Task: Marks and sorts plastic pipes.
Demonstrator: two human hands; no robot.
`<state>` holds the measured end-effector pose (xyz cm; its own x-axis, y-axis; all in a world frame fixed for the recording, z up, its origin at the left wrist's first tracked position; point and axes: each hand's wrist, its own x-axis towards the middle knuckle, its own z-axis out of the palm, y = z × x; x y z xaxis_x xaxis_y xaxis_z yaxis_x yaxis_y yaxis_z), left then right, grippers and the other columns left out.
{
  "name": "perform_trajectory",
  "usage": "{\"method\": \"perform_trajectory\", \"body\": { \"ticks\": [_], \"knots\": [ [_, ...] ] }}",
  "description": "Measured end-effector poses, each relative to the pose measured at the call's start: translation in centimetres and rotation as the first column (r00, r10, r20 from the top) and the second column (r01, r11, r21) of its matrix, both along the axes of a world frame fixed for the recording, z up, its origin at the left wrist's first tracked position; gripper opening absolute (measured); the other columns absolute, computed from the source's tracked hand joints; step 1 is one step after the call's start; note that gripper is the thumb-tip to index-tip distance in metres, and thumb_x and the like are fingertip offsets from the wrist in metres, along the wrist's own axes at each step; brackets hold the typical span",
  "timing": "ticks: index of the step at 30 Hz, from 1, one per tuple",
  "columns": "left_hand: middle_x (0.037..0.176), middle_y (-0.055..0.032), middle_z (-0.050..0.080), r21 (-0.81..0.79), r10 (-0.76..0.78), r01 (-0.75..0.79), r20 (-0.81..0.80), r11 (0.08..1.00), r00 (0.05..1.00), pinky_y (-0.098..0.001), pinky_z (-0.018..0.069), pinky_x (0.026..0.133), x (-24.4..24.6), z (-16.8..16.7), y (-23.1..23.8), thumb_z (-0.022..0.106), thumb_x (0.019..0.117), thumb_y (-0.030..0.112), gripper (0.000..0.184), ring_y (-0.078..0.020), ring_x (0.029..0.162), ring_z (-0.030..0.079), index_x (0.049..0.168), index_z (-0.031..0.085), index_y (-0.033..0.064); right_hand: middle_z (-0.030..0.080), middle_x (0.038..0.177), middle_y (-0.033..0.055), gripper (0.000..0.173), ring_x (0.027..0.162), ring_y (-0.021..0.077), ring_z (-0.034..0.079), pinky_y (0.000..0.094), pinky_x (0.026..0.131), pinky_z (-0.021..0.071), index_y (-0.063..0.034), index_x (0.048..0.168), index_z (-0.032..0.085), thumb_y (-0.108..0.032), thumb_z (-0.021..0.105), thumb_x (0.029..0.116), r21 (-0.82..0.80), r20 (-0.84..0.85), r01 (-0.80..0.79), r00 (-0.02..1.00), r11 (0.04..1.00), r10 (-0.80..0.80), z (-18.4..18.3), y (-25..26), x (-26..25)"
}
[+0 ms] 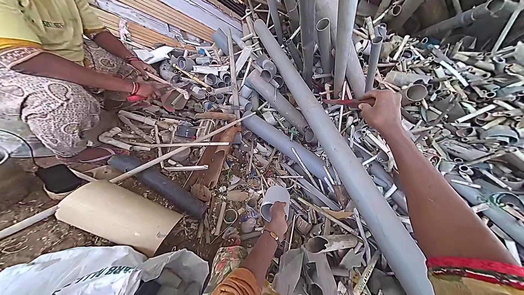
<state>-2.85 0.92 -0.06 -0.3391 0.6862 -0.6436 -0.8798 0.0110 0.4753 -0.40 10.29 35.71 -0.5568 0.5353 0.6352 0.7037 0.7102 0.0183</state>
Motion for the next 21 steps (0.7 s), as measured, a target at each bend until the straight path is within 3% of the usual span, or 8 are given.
{"method": "perform_trajectory", "body": {
  "ticks": [6,9,11,18,21],
  "knots": [
    [0.150,-0.0240,0.038,0.037,-0.015,0.016,-0.006,0.999,1.000,-0.0482,0.0419,0.097,0.5,0.2,0.0,0.049,0.1046,0.015,0.047,-0.0342,0.126,0.045,0.148,0.037,0.0018,0.068,0.112,0.0321,0.020,0.109,0.0524,0.062,0.0707,0.091,0.0440,0.0021,0.112,0.073,0.000,0.063,0.0946,-0.099,0.017,0.148,0.989,0.984,-0.147,-3.5,4.9,5.8],
    [0.155,-0.0233,0.035,0.038,0.010,-0.010,0.002,0.999,1.000,-0.0519,0.0386,0.103,0.7,0.3,0.1,0.036,0.1118,0.033,0.051,-0.0358,0.134,0.042,0.154,0.033,0.0050,0.067,0.113,0.0338,0.021,0.112,0.0536,0.061,0.0710,0.092,0.0442,0.0035,0.112,0.073,-0.001,0.061,0.0954,-0.111,0.015,0.231,0.973,0.967,-0.231,-4.3,6.6,8.6],
    [0.157,-0.0241,0.031,0.012,0.020,-0.020,-0.007,1.000,1.000,-0.0532,0.0384,0.103,1.0,0.2,0.1,0.029,0.1130,0.037,0.053,-0.0368,0.134,0.040,0.155,0.030,0.0048,0.067,0.111,0.0353,0.020,0.110,0.0550,0.062,0.0719,0.091,0.0447,0.0055,0.110,0.072,-0.001,0.062,0.0949,-0.120,0.003,0.262,0.965,0.958,-0.264,-4.9,8.3,10.6],
    [0.162,-0.0227,0.025,-0.031,0.066,-0.066,0.002,0.997,0.998,-0.0550,0.0333,0.110,0.4,0.8,0.6,0.030,0.1132,0.033,0.052,-0.0375,0.144,0.032,0.156,0.027,0.0045,0.064,0.110,0.0410,0.016,0.108,0.0622,0.059,0.0779,0.088,0.0407,0.0073,0.106,0.072,0.001,0.066,0.0930,-0.182,0.049,0.257,0.966,0.949,-0.253,-5.2,13.8,14.4],
    [0.162,-0.0219,0.025,-0.060,0.069,-0.068,0.011,0.996,0.998,-0.0526,0.0334,0.111,0.4,1.0,1.5,0.031,0.1131,0.033,0.051,-0.0367,0.145,0.031,0.156,0.027,0.0052,0.062,0.112,0.0437,0.017,0.109,0.0640,0.056,0.0784,0.088,0.0382,0.0095,0.107,0.072,0.005,0.065,0.0918,-0.243,0.055,0.303,0.953,0.921,-0.299,-5.2,13.5,13.9]
  ]
}}
